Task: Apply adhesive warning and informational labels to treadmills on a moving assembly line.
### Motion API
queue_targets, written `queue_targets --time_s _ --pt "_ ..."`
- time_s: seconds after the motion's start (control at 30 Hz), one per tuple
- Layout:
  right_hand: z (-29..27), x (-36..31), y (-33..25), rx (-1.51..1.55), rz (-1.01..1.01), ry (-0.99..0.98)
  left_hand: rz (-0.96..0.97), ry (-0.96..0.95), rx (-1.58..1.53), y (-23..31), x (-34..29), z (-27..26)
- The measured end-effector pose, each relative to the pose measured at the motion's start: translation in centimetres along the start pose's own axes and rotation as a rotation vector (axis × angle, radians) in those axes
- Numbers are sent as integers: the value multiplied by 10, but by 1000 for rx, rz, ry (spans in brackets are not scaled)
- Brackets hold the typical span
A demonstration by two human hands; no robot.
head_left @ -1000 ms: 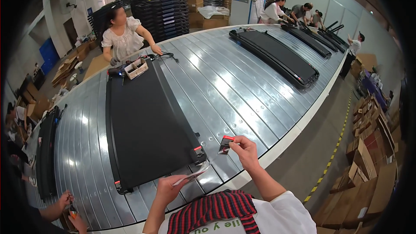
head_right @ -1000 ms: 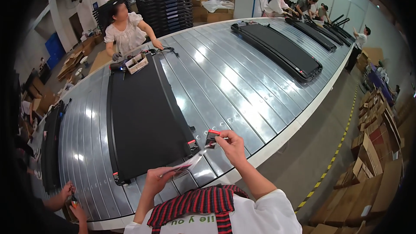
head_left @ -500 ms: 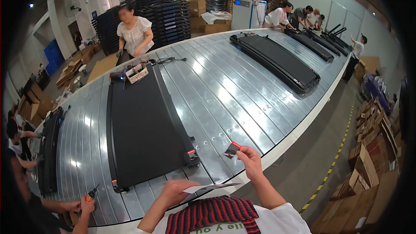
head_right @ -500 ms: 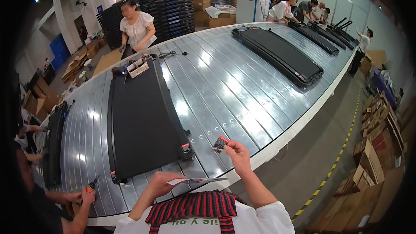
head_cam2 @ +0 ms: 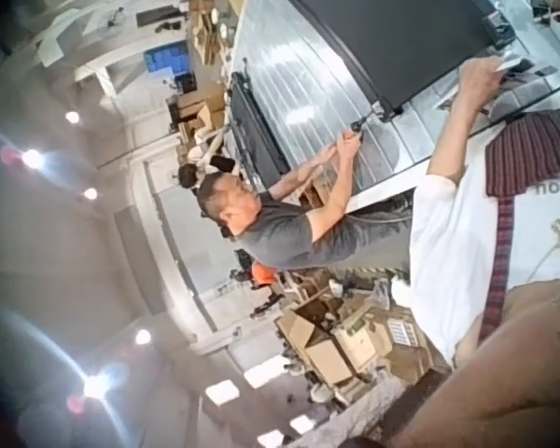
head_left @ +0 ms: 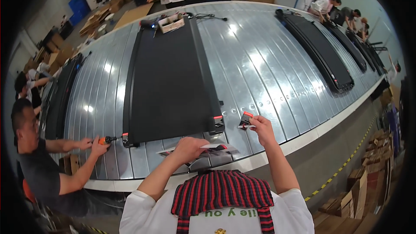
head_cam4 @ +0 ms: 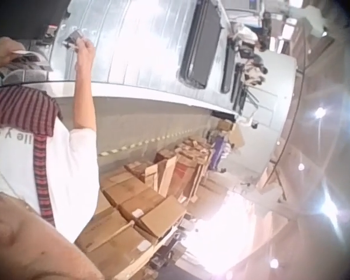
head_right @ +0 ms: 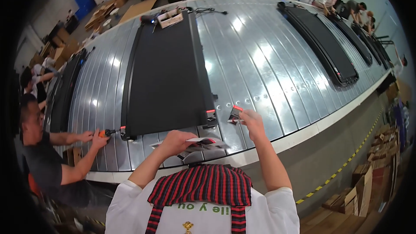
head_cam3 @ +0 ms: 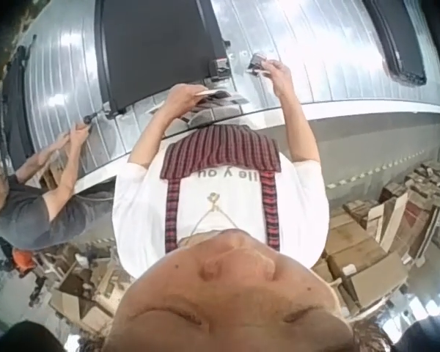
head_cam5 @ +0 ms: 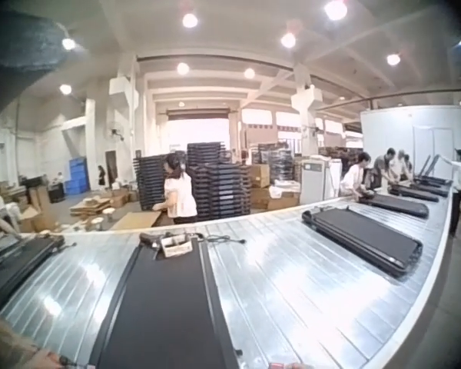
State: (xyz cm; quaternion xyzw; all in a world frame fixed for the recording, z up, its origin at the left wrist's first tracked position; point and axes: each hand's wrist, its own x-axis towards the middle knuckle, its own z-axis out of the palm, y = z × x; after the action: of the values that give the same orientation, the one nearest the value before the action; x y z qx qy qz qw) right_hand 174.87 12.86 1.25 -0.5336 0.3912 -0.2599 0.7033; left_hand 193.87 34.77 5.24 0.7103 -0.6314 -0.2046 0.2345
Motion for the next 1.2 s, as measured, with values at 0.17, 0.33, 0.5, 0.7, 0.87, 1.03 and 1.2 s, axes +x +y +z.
queue_targets --time_s 0.17,0.33,0.5,0.7,0.87,1.03,1.2 --pt "38 59 15 -155 137 -213 -102 -158 91 -29 13 11" --pt "60 106 42 -168 244 -315 -130 -252 104 -41 35 22" --pt "79 131 47 -200 366 -376 -111 -188 130 -59 51 29" --pt "86 141 44 -271 439 -374 -57 -118 145 -78 66 35" --pt "83 150 42 -257 452 -413 -7 -108 176 -83 72 35" --pt "82 153 45 -289 446 -430 -7 -132 179 -82 74 32" --pt "84 150 44 -296 425 -399 2 -128 163 -80 75 28"
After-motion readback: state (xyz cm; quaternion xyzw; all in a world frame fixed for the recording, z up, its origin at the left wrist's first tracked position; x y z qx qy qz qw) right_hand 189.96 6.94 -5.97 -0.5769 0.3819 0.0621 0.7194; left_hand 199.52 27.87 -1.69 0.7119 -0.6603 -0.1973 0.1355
